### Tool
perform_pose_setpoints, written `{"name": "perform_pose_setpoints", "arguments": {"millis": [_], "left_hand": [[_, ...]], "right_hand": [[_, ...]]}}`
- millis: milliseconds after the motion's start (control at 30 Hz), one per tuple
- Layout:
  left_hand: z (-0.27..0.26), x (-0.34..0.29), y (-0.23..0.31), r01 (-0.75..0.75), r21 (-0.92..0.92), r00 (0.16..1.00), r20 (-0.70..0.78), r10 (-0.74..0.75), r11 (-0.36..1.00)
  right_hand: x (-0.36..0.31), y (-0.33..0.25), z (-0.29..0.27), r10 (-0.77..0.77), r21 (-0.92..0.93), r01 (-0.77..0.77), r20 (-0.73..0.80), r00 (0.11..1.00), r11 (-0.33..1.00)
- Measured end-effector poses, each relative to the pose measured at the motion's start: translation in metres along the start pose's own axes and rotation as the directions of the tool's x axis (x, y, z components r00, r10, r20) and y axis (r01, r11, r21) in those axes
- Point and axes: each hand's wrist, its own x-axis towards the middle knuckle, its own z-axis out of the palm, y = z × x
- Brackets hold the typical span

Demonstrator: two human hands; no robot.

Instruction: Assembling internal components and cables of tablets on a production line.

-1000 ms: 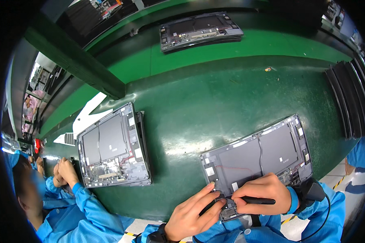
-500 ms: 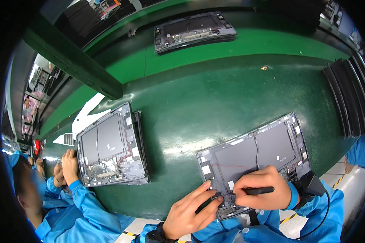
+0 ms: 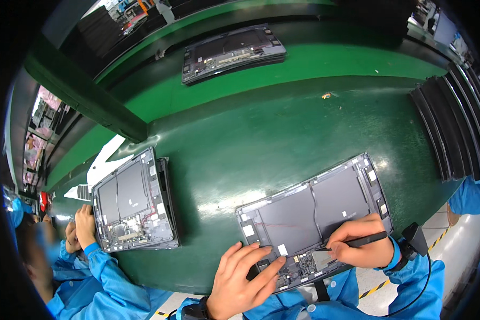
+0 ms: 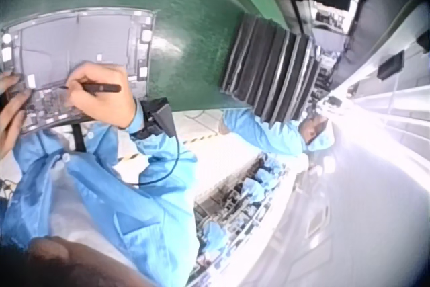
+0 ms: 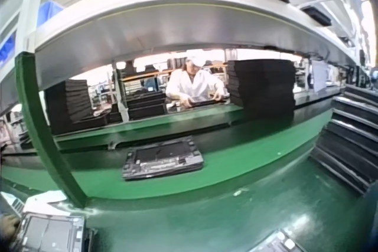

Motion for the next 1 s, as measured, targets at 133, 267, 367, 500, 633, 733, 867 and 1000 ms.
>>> {"name": "perform_pose_setpoints", "arguments": {"millis": [133,267,367,500,633,733,867,1000], "left_hand": [[-0.002,0.001,0.001,-0.008,0.039,1.0,0.027,0.006,0.999],[-0.02,0.006,-0.014,0.057,0.007,0.992,-0.116,-0.056,0.998],[-0.023,0.019,-0.025,0.138,-0.019,0.987,-0.085,-0.139,0.99],[-0.014,0.024,-0.033,0.111,-0.009,0.989,-0.098,-0.111,0.994],[-0.012,0.019,-0.04,0.048,0.019,0.994,-0.103,-0.045,0.999],[-0.017,0.022,-0.047,-0.015,0.047,0.999,-0.049,0.018,0.999],[-0.017,0.026,-0.057,-0.044,0.013,0.998,-0.035,0.045,0.999],[-0.016,0.026,-0.064,-0.03,-0.041,0.999,-0.042,0.028,0.999]], "right_hand": [[0.0,-0.006,0.0,-0.063,-0.048,0.067,0.088,0.994,0.997],[0.008,-0.02,0.006,-0.046,0.007,0.045,0.07,0.996,0.999],[0.027,-0.028,0.012,-0.152,0.002,0.152,0.098,0.984,0.988],[0.06,-0.024,0.034,-0.167,0.034,0.165,0.073,0.983,0.986],[0.078,-0.018,0.042,-0.174,0.036,0.171,0.111,0.978,0.985],[0.084,-0.016,0.044,-0.188,0.045,0.184,0.101,0.977,0.982],[0.09,-0.015,0.043,-0.193,0.021,0.192,0.093,0.977,0.981],[0.098,-0.02,0.044,-0.203,0.025,0.201,0.123,0.971,0.979]]}}
